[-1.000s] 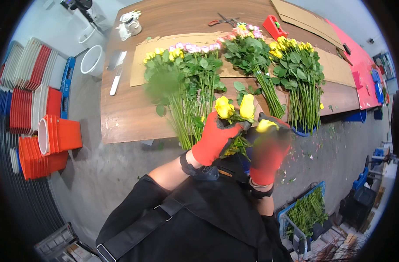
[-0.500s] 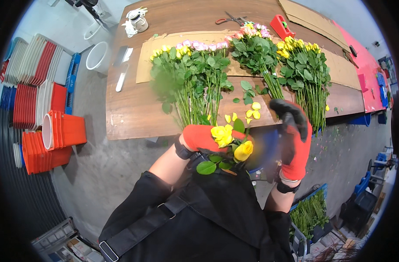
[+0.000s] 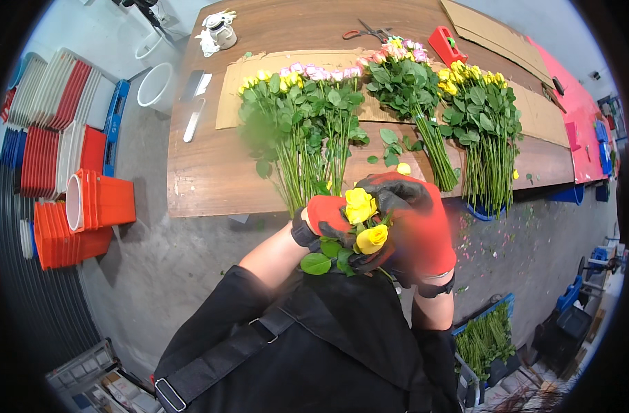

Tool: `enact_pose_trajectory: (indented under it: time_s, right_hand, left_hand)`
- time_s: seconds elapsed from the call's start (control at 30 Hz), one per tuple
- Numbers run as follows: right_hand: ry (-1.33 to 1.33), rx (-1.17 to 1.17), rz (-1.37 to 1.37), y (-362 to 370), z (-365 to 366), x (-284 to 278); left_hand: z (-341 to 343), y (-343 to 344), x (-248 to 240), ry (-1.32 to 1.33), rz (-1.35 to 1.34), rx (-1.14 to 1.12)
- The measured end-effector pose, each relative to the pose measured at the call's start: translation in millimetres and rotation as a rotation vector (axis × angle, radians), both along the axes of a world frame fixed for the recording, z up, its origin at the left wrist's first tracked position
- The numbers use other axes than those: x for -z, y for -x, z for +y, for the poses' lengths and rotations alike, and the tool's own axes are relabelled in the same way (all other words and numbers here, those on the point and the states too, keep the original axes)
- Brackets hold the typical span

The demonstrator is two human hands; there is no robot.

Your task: The person is sorting and cleaning stems of yellow roses on a work table.

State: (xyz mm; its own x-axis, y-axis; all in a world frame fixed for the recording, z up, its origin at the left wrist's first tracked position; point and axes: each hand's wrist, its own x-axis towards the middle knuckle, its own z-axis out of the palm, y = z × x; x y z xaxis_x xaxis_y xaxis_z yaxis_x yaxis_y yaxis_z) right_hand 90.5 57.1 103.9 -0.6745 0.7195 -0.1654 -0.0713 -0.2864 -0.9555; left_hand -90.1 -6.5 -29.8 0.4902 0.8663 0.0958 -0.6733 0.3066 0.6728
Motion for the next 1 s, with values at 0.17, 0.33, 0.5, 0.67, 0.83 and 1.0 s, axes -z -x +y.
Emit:
enact_pose_trajectory:
  time_s: [0.17, 0.33, 0.5, 0.67, 0.83, 1.0]
  right_hand:
    - [0.052, 0.056, 0.061, 5.1, -13.0, 4.8]
    - [-0.029, -0.050, 0.090, 1.5, -3.4, 27.9]
    - [-0.264, 0.157, -0.194, -27.6, 4.1, 51.3]
    - [-1.057, -0.129, -1.134, -100.0, 9.5, 176.4]
    - [-0.666, 0.040, -0.742, -1.2, 34.0, 215.8]
    - [-0.809, 0.159, -0.575, 151.6, 64.1, 276.2]
  left_hand:
    - [-8.0, -5.4, 72.7, 0.009, 0.049, 0.000]
    - [-2.5, -23.3, 21.8, 0.159, -0.240, -0.026]
    - [-25.3, 6.5, -7.4, 0.330, -0.197, -0.050]
    - [-8.5, 41.9, -32.4, -0.195, -0.387, -0.141]
    - [-39.5, 130.4, -7.9, 0.434, -0.342, -0.593]
    - [-57.4, 165.5, 22.7, 0.490, 0.266, -1.002]
